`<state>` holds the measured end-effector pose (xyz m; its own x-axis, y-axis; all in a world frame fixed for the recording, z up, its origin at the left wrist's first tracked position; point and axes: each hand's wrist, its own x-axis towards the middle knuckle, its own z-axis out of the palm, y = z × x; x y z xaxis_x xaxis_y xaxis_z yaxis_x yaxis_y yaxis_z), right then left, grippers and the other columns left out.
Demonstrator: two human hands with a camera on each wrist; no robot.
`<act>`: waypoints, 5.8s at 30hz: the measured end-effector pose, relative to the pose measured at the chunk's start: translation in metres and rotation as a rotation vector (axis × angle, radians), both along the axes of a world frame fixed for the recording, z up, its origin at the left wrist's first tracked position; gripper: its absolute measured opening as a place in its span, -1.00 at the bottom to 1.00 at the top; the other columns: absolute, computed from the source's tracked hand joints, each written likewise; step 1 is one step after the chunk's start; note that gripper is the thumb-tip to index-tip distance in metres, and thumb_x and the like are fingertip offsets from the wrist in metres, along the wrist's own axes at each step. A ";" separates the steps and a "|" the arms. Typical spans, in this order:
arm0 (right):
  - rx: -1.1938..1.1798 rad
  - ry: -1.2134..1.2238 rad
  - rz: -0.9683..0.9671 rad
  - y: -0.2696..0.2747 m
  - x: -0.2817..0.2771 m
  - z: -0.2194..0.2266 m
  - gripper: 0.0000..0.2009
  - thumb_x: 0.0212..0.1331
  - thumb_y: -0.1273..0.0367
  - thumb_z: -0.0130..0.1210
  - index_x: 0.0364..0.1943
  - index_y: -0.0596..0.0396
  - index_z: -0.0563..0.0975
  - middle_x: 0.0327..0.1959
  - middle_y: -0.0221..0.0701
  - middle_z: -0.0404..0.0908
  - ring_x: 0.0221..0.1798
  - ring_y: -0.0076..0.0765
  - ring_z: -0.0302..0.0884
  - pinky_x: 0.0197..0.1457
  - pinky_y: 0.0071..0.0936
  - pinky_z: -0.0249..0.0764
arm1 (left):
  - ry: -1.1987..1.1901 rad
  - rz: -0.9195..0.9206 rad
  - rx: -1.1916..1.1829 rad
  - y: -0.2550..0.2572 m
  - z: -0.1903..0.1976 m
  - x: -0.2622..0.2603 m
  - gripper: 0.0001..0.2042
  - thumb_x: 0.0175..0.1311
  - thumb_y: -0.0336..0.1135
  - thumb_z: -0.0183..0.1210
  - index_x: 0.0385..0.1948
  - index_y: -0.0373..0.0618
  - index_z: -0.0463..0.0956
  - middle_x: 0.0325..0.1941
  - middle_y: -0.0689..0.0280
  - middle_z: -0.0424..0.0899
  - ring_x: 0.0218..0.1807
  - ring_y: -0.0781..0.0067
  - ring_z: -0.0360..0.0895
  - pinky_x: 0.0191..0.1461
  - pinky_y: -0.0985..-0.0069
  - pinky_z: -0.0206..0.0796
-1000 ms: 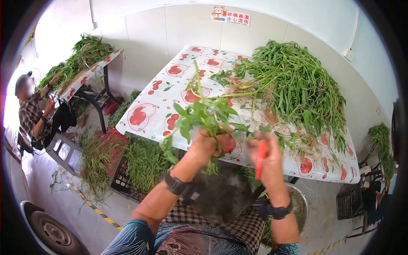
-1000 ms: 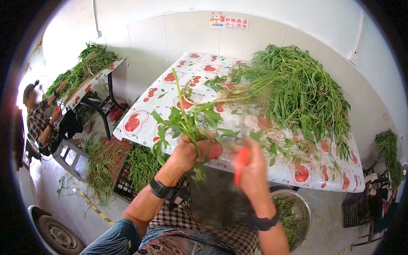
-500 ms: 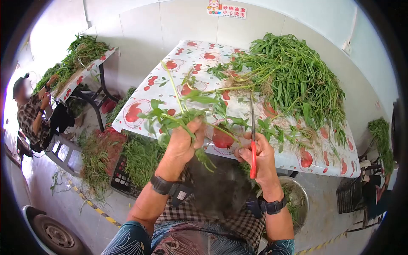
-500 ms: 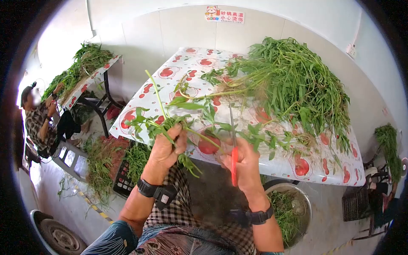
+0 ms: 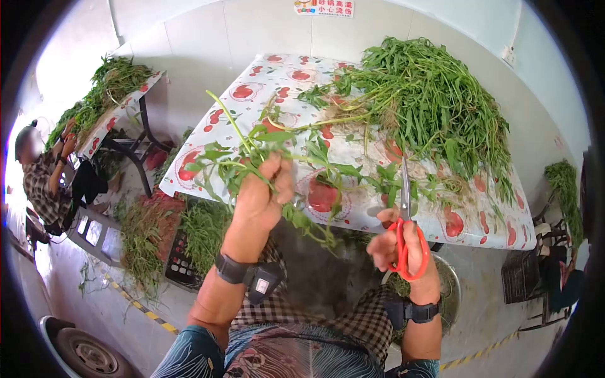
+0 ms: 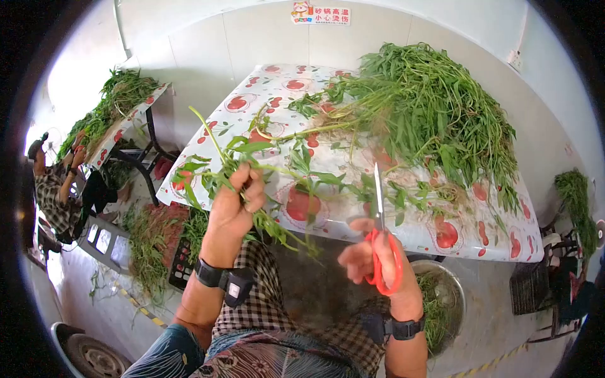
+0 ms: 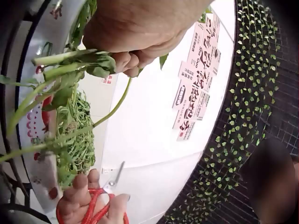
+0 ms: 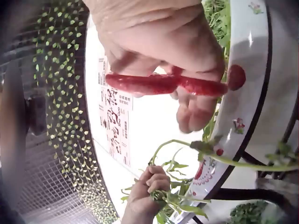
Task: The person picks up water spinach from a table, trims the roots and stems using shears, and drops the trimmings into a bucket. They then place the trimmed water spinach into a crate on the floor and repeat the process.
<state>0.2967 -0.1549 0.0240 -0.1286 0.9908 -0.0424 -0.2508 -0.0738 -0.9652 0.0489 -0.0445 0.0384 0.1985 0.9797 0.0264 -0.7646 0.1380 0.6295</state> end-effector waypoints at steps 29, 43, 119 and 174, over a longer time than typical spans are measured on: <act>-0.158 -0.266 0.253 -0.002 -0.044 -0.021 -0.24 0.09 -0.17 -0.15 0.10 0.30 0.23 -0.39 -0.34 0.51 -0.45 -0.52 0.44 -0.38 -0.60 0.38 | 0.332 0.016 -0.009 -0.029 -0.011 -0.038 -0.84 0.06 -0.48 0.03 -0.29 -0.15 0.37 -0.45 0.25 0.46 -0.62 0.61 0.26 -0.72 0.71 0.00; -0.041 -0.405 0.209 0.016 -0.055 -0.021 -0.32 0.08 -0.16 -0.12 -0.06 0.25 0.39 -0.64 -0.50 0.40 -0.62 -0.63 0.31 -0.55 -0.66 0.23 | 0.406 -0.056 0.010 -0.034 -0.027 -0.045 -0.83 0.04 -0.45 0.02 -0.30 -0.22 0.41 -0.52 0.31 0.40 -0.60 0.59 0.23 -0.69 0.70 0.00; 0.708 -1.366 -0.588 0.081 0.011 -0.003 -0.66 -0.11 0.52 0.07 -0.13 0.07 0.42 -0.48 -0.28 0.51 -0.39 -0.18 0.49 -0.38 -0.32 0.39 | 0.162 -0.170 -0.129 -0.048 -0.030 0.002 -0.82 0.17 -0.19 0.10 -0.34 -0.03 0.35 -0.64 0.53 0.23 -0.67 0.66 0.10 -0.60 0.65 -0.03; -0.116 -0.050 -0.032 -0.073 0.030 -0.061 -0.19 0.02 -0.25 -0.17 0.06 0.27 0.25 -0.35 -0.29 0.51 -0.45 -0.44 0.44 -0.42 -0.54 0.37 | 0.150 -0.241 -0.008 -0.014 -0.032 0.120 -0.89 0.15 -0.32 0.07 -0.35 -0.12 0.43 -0.43 0.26 0.57 -0.57 0.64 0.31 -0.58 0.70 0.08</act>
<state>0.3264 -0.2274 -0.0371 -0.0915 0.9824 -0.1627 -0.2066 -0.1786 -0.9620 0.1686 -0.0582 0.0067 0.4268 0.9039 -0.0286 -0.6074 0.3100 0.7314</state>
